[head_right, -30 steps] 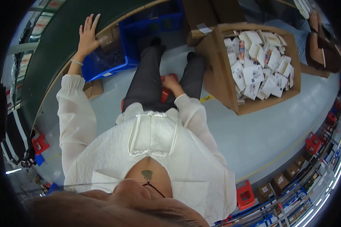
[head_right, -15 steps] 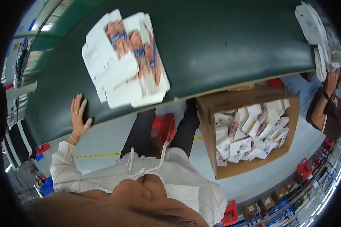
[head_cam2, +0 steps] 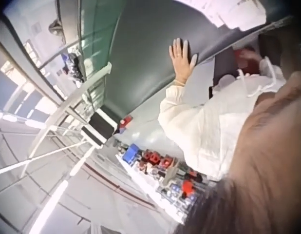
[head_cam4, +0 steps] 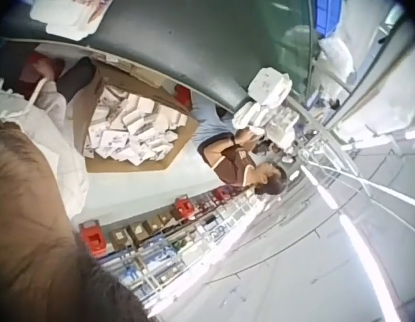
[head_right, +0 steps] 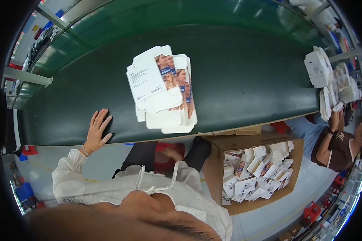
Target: Assembling electronic components on a production line.
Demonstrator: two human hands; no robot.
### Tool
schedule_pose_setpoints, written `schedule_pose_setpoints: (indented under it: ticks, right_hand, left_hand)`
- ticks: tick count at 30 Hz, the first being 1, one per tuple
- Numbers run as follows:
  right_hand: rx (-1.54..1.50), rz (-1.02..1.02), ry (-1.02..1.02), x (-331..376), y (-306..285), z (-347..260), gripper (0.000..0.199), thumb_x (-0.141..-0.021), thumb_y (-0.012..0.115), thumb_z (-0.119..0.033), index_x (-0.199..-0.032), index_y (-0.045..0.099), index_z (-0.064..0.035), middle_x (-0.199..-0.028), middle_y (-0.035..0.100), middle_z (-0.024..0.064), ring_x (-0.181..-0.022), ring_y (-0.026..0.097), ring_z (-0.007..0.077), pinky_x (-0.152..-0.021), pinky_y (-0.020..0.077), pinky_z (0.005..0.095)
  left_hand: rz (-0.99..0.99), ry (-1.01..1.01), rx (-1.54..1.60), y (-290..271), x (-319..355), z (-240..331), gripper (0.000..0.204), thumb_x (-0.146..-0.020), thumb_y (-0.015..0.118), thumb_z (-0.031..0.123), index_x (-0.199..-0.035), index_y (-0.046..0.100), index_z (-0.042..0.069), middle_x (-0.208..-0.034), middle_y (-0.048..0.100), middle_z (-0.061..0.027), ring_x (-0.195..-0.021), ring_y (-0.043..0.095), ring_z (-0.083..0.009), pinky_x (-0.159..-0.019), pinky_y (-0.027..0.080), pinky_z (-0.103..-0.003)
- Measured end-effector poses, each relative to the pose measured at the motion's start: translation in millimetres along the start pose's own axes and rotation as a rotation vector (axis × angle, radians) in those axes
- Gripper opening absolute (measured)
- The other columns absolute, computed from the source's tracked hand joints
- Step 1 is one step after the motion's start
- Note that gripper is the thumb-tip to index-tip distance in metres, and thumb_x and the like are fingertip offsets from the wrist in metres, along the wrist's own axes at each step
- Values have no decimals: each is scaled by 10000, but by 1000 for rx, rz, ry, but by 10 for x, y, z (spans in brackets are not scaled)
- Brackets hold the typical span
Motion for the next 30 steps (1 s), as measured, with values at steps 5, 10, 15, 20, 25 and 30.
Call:
schedule_pose_setpoints:
  ticks: [5, 10, 15, 20, 25, 30]
  right_hand:
    - [782, 115, 22, 730, 490, -1893, 339, -863, 547, -292, -846, 628, 37, -733, 646, 94, -665, 621, 157, -586, 500, 286]
    - [612, 418, -845, 1070, 1290, -3797, 463, -937, 407, -378, -1112, 546, 28, -1021, 617, 131, -944, 586, 190, -830, 453, 319]
    - [852, 450, -929, 94, 1555, -4005, 516, -941, 379, -385, -1220, 493, 34, -1233, 517, 140, -1167, 447, 201, -968, 333, 285]
    - [684, 94, -791, -165, 1579, -3806, 360, -946, 393, -248, -1242, 473, -58, -1069, 576, 78, -947, 562, 149, -813, 464, 274]
    - [435, 7, -493, -242, 1496, -3856, 678, -919, 293, -555, -1289, 417, -1, -1246, 509, 88, -1103, 510, 215, -952, 380, 327]
    - [634, -20, -416, -89, 2061, -4294, 617, -916, 401, -497, -1218, 477, 35, -1131, 577, 105, -1006, 555, 201, -894, 411, 303]
  left_hand:
    - [324, -165, 441, -26, 66, -234, 542, -889, 472, 301, -1340, 343, 30, -1393, 318, -165, -1316, 266, -288, -1092, 154, -406]
    - [561, -313, 1901, 44, -959, 56, 591, -954, 358, 388, -1390, 217, 15, -1411, 284, -160, -1315, 265, -262, -1089, 169, -358]
    - [689, -57, 2032, 118, -1760, 415, 375, -876, 536, 228, -1188, 423, 53, -1130, 523, -84, -1082, 498, -191, -916, 424, -365]
    - [796, 11, 1951, 453, -1917, 256, 576, -822, 554, 62, -1312, 253, 32, -1228, 436, -130, -1139, 442, -237, -965, 383, -373]
    - [845, -180, 1776, 346, -1734, 417, 640, -837, 543, 124, -1376, 201, 69, -1298, 424, -130, -1201, 413, -236, -998, 336, -337]
    - [848, -269, 1700, -15, -1496, 556, 679, -853, 550, 132, -1377, 132, 28, -1294, 399, -154, -1226, 377, -244, -1004, 335, -337]
Point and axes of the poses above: each hand's wrist, its own x-axis away from the middle knuckle, its own y-axis out of the palm, z = x × y, the point moved 5 cm from there along -x, towards the middle knuckle
